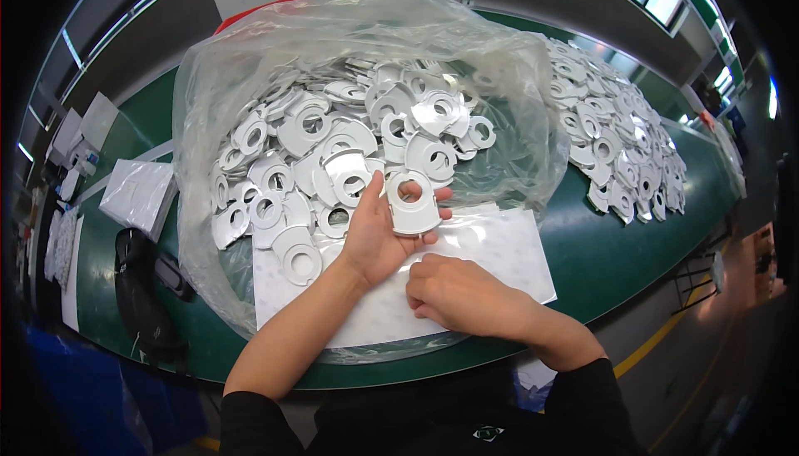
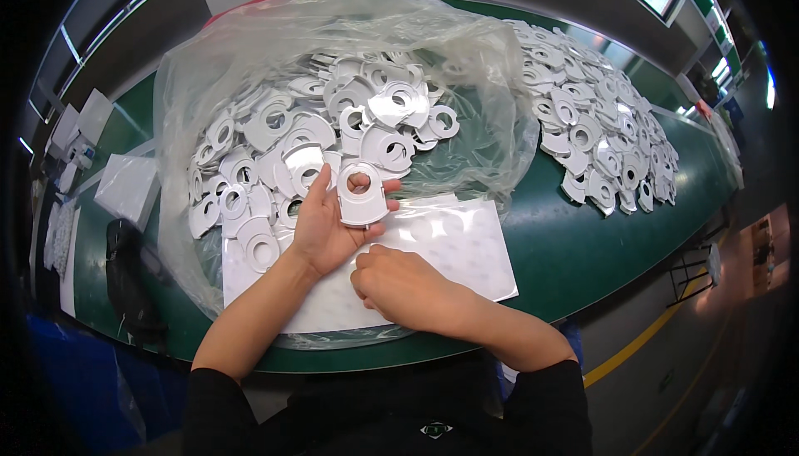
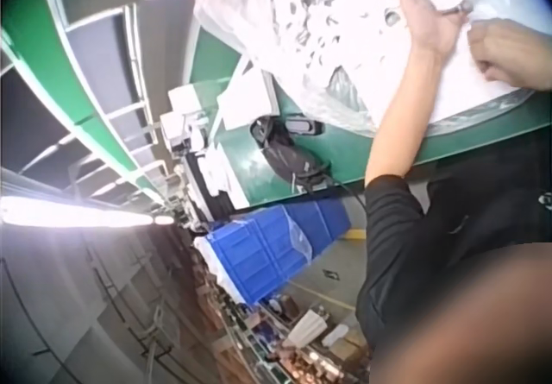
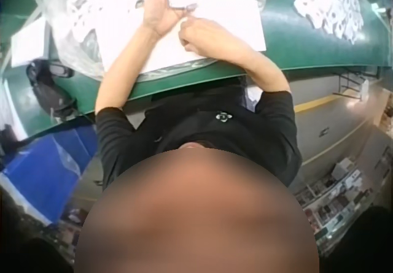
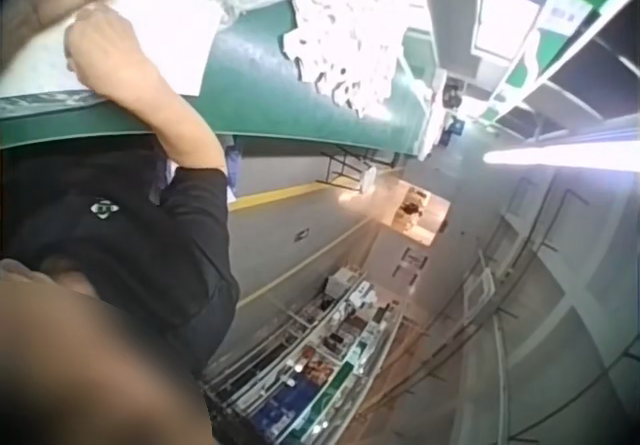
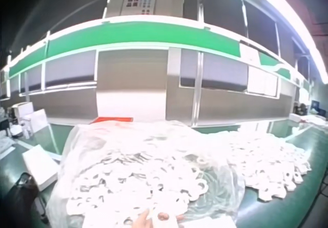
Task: Applying circular adhesive rings to white metal components on an assembly line.
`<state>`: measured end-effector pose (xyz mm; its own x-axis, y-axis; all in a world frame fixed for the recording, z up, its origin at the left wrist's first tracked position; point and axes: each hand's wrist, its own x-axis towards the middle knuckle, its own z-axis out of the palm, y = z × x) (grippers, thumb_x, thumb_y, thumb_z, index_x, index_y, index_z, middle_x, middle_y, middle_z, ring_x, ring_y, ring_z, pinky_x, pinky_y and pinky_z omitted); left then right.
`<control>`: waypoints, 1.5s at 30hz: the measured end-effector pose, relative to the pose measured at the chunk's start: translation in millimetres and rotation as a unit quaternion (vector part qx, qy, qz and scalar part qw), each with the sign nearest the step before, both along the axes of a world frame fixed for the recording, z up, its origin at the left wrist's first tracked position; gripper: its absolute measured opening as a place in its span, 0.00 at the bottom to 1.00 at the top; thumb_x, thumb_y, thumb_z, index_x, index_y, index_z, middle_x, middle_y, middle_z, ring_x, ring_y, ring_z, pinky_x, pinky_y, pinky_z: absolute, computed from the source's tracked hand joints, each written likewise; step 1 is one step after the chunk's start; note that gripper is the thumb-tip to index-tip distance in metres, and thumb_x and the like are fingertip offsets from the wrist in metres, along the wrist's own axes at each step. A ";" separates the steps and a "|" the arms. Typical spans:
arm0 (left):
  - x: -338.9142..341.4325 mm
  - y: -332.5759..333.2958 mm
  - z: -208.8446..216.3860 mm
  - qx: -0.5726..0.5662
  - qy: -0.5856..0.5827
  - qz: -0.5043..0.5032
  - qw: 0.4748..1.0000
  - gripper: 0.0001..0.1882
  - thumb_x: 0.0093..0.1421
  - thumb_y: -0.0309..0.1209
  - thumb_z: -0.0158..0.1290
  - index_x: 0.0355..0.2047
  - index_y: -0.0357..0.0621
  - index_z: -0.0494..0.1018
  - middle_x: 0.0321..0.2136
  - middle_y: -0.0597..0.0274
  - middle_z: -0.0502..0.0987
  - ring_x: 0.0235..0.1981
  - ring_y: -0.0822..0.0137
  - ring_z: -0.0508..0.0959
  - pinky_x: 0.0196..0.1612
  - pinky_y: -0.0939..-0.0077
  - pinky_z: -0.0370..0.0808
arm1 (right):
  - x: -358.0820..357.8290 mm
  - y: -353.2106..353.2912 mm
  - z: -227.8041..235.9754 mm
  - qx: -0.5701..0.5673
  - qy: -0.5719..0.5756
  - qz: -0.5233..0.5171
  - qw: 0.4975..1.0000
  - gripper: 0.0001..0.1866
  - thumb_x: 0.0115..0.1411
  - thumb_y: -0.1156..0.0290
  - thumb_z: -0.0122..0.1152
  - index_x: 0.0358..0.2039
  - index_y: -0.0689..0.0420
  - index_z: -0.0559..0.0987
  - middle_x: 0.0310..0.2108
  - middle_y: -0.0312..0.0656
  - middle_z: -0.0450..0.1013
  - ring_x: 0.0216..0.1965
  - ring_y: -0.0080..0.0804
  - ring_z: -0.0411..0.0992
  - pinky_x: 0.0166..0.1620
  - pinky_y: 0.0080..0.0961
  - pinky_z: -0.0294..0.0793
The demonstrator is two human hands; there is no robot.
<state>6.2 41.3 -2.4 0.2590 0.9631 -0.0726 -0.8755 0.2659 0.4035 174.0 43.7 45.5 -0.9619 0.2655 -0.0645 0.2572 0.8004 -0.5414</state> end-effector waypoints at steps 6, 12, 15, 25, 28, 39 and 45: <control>3.3 3.0 -2.7 -0.038 0.083 0.038 0.995 0.27 0.68 0.51 0.22 0.43 0.48 0.66 0.48 0.44 0.70 0.43 0.56 0.74 0.34 0.71 0.72 | 0.9 -0.8 2.3 0.028 0.030 0.001 0.999 0.07 0.46 0.76 0.63 0.25 0.63 0.73 0.30 0.47 0.71 0.37 0.45 0.71 0.39 0.36 0.72; 6.0 2.8 0.5 -0.060 0.109 0.043 0.991 0.27 0.68 0.52 0.22 0.43 0.48 0.66 0.48 0.45 0.70 0.43 0.56 0.74 0.34 0.71 0.72 | -0.9 -1.2 1.6 0.029 0.010 0.015 0.999 0.07 0.46 0.76 0.62 0.24 0.64 0.73 0.30 0.48 0.71 0.35 0.46 0.71 0.37 0.37 0.72; 7.0 3.6 0.5 -0.044 0.107 0.039 0.993 0.27 0.68 0.52 0.22 0.43 0.48 0.66 0.48 0.45 0.70 0.43 0.56 0.74 0.35 0.71 0.72 | -0.7 -2.0 2.6 0.009 -0.019 0.019 1.000 0.05 0.48 0.74 0.61 0.24 0.60 0.73 0.27 0.45 0.71 0.34 0.44 0.71 0.38 0.36 0.70; 7.2 1.6 0.9 -0.026 0.111 0.037 0.993 0.27 0.67 0.52 0.23 0.44 0.46 0.64 0.46 0.43 0.71 0.43 0.55 0.74 0.34 0.71 0.70 | 29.6 36.4 50.3 -0.459 0.122 0.150 0.867 0.05 0.53 0.75 0.63 0.23 0.60 0.76 0.20 0.32 0.68 0.21 0.19 0.65 0.24 0.17 0.64; 11.3 -2.0 5.5 -0.055 0.144 0.048 0.987 0.28 0.67 0.54 0.23 0.44 0.45 0.63 0.43 0.44 0.73 0.41 0.56 0.75 0.34 0.72 0.69 | 23.6 49.2 31.0 -0.446 0.237 -0.095 0.858 0.03 0.57 0.75 0.59 0.28 0.60 0.74 0.27 0.31 0.70 0.25 0.15 0.66 0.27 0.13 0.66; 11.3 -7.7 12.6 -0.081 0.230 0.042 0.969 0.28 0.61 0.61 0.36 0.37 0.47 0.63 0.28 0.52 0.76 0.28 0.63 0.78 0.23 0.79 0.68 | 5.8 68.1 -1.3 -0.409 0.395 -0.343 0.748 0.08 0.64 0.65 0.51 0.35 0.56 0.74 0.31 0.28 0.68 0.34 0.14 0.63 0.32 0.14 0.66; 13.8 -9.4 14.5 -0.056 0.360 0.038 0.931 0.23 0.62 0.53 0.39 0.38 0.45 0.63 0.27 0.51 0.75 0.27 0.63 0.77 0.24 0.76 0.70 | 5.9 65.8 -3.3 -0.411 0.399 -0.323 0.753 0.08 0.63 0.66 0.53 0.35 0.57 0.74 0.32 0.29 0.68 0.34 0.14 0.64 0.32 0.14 0.66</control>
